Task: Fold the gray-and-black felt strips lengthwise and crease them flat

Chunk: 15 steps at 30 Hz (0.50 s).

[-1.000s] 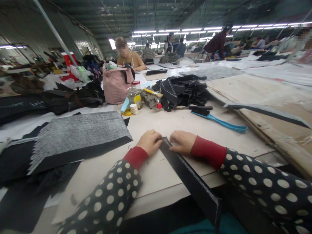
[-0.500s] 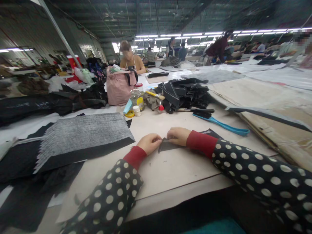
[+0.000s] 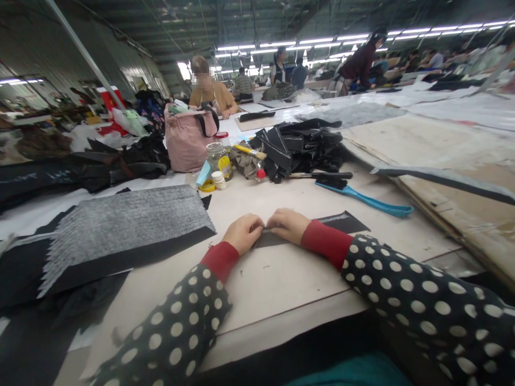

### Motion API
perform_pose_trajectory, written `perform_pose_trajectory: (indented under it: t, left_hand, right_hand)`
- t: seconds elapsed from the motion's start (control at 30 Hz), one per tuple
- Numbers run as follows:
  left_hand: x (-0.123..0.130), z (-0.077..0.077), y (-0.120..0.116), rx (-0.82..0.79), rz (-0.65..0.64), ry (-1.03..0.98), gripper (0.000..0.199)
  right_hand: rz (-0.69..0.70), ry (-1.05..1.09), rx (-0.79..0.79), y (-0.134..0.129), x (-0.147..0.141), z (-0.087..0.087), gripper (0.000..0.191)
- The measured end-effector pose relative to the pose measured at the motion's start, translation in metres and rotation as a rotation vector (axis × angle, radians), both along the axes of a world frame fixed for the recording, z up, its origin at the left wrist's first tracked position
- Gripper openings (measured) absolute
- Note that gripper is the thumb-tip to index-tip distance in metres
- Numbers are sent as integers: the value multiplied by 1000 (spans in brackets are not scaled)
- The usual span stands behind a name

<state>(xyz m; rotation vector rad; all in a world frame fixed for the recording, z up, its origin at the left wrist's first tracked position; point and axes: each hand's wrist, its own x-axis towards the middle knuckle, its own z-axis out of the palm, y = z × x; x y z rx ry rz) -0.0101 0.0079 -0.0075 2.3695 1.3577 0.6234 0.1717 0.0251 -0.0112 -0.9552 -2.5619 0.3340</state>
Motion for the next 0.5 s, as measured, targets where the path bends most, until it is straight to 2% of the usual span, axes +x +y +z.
perform_pose_trajectory:
  t: [0.13, 0.27, 0.5]
  left_hand:
    - [-6, 1, 0, -53, -56, -22, 14]
    - [-10, 1, 1, -27, -93, 14, 15]
    - [-10, 11, -2, 151, -243, 299, 21]
  right_hand:
    - [19, 20, 0, 1, 0, -1, 17]
    - [26, 23, 19, 1, 0, -3, 17]
    - [62, -117, 180, -3, -1, -1, 19]
